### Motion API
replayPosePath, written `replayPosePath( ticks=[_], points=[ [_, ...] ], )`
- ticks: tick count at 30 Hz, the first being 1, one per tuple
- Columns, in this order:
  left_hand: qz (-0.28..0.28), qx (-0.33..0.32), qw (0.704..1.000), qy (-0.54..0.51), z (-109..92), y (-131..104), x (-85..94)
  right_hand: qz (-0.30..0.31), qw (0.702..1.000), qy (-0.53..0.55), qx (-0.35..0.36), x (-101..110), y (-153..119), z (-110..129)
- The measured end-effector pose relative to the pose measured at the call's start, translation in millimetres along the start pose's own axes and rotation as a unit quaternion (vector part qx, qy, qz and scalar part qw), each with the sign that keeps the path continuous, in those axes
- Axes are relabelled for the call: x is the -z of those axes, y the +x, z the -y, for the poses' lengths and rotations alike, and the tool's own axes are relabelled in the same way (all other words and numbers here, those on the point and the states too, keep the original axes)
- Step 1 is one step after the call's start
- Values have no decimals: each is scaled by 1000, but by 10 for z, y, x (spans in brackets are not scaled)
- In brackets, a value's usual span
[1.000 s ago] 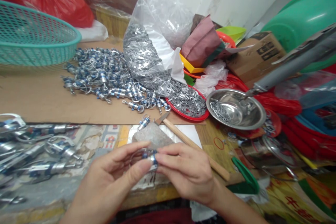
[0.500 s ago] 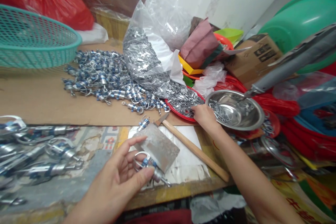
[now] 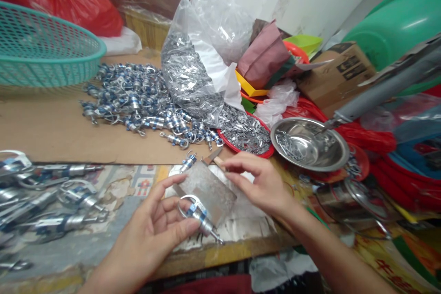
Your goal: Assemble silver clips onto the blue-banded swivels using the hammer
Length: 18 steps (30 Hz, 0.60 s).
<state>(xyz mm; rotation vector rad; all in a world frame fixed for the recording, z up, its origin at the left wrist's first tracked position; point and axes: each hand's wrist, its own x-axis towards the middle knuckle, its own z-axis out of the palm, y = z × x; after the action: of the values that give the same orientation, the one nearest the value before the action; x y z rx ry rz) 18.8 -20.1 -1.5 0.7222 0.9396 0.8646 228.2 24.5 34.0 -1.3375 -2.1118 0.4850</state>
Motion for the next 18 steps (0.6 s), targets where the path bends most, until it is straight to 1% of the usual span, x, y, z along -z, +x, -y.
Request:
replayPosePath(
  ticks=[2,3,5,7,9,12,14,16,18],
  points=[
    [-3,-4,1000,-15,0,5,-10,-16,992,60,109,-110,-134,190],
    [1,-6,1000,-21,3,6,-13,-30,984,65,161,-157,-178,246],
    [12,-13,999,-33,19,7,-10,-59,969,29,238,-232,-221,293],
    [16,-20,999,-36,50,12,1,-76,958,-24,276,-279,-231,293],
    [17,-28,999,-35,82,19,13,-71,957,-69,274,-303,-248,288],
    [21,-36,998,-36,103,26,18,-45,962,-120,241,-323,-337,312],
    [18,-33,999,-40,93,25,16,-39,964,-149,218,-345,-430,346],
    [10,-22,999,-35,76,21,15,-43,965,-168,198,-370,-520,375],
    [8,-13,1000,-25,62,15,17,-41,970,-164,174,-377,-579,376]
  ],
)
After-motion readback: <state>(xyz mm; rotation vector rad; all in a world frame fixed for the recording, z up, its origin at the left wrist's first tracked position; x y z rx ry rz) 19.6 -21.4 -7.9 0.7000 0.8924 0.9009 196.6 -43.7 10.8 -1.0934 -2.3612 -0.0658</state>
